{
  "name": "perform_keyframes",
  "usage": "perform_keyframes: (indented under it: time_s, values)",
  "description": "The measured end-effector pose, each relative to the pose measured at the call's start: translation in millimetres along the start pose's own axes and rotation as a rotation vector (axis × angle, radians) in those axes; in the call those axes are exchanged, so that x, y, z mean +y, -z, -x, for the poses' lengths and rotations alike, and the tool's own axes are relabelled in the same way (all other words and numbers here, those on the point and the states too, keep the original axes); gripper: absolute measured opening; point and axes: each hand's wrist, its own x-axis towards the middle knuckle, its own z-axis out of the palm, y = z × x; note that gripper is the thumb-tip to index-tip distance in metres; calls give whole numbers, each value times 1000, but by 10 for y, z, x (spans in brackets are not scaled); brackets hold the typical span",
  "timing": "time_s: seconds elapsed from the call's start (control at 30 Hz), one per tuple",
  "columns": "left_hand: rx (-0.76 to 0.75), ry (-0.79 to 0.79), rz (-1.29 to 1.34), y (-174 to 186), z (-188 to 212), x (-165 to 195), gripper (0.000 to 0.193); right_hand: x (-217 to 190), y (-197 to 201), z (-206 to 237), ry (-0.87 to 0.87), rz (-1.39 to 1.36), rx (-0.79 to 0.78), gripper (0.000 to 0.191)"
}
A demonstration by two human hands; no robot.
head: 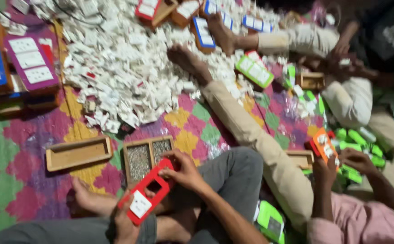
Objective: The person sits cross-legged on a carpeted floor assembling white electrical switch and socket modules into a red plastic faceplate. They pick small screws from a wooden compartment tray and thread them by hand to fasten the modules into the plate, working on their lap.
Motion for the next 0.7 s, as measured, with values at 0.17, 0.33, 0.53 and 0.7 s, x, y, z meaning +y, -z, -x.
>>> perform_keyframes:
  time_s: [0.17, 0.33, 0.53, 0.7]
  values:
    - [48, -23, 179, -34, -39, 30, 51, -190, -64, 152, 159, 313, 44, 51]
    - [129, 9, 191, -22, -141, -17, 47, -452, -51, 169, 200, 408, 25, 49]
    - [213, 38, 111, 182, -309, -204, 42, -476, 70, 169, 156, 404, 39, 53]
    - [327, 32, 73, 332, -473, -341, 37, -439, 74, 97, 79, 410, 76, 53]
